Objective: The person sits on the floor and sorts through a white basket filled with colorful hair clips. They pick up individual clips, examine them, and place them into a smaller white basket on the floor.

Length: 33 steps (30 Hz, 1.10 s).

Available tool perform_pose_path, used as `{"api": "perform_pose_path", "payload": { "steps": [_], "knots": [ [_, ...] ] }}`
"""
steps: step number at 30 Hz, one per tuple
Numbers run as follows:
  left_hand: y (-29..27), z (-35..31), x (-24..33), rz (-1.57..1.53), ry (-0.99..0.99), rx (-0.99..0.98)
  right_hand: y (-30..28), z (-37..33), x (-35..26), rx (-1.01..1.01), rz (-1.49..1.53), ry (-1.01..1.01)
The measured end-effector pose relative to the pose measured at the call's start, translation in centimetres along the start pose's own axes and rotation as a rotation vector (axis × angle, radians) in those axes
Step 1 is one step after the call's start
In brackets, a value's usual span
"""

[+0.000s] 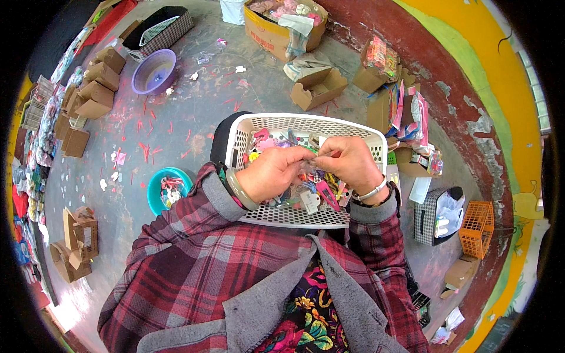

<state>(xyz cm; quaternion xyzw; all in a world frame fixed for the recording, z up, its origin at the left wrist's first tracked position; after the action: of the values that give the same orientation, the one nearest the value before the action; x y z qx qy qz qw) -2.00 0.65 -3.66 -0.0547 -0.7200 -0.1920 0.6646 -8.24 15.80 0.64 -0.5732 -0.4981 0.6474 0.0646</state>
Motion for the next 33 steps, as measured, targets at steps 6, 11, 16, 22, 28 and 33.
{"api": "perform_pose_path", "payload": {
  "steps": [6, 11, 16, 22, 28, 33],
  "knots": [
    [0.1, 0.0, 0.3, 0.035, 0.056, -0.049, 0.0, 0.0, -0.3, 0.035, -0.178, -0.036],
    [0.6, -0.2, 1.9, 0.101, 0.033, -0.041, 0.2, 0.1, -0.8, 0.025, -0.359, -0.111],
    [0.7, -0.3, 2.0, 0.265, 0.167, 0.033, 0.6, 0.2, -1.7, 0.045, -0.512, -0.143],
    [0.6, -0.6, 3.1, 0.301, 0.123, 0.135, 0.8, 0.4, -1.5, 0.046, -0.473, -0.133],
    [-0.2, -0.2, 2.0, 0.268, 0.223, 0.222, 0.0, 0.3, -1.9, 0.080, -0.181, -0.116],
    [-0.4, 0.1, 1.3, 0.142, 0.233, 0.240, 0.3, 0.0, -2.7, 0.225, -0.304, -0.323]
  ]
}}
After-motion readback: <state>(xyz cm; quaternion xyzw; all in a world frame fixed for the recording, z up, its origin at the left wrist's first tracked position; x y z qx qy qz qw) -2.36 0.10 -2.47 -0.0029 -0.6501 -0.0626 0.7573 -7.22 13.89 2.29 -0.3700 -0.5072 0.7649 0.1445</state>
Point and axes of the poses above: each hand's wrist, its own z-axis towards the middle knuckle, its own y-axis out of the palm, x = y × z, the point moved 3 cm from there along z, towards the middle knuckle, and after that the axes turned 15 degrees about -z, right-handed, at the moved point
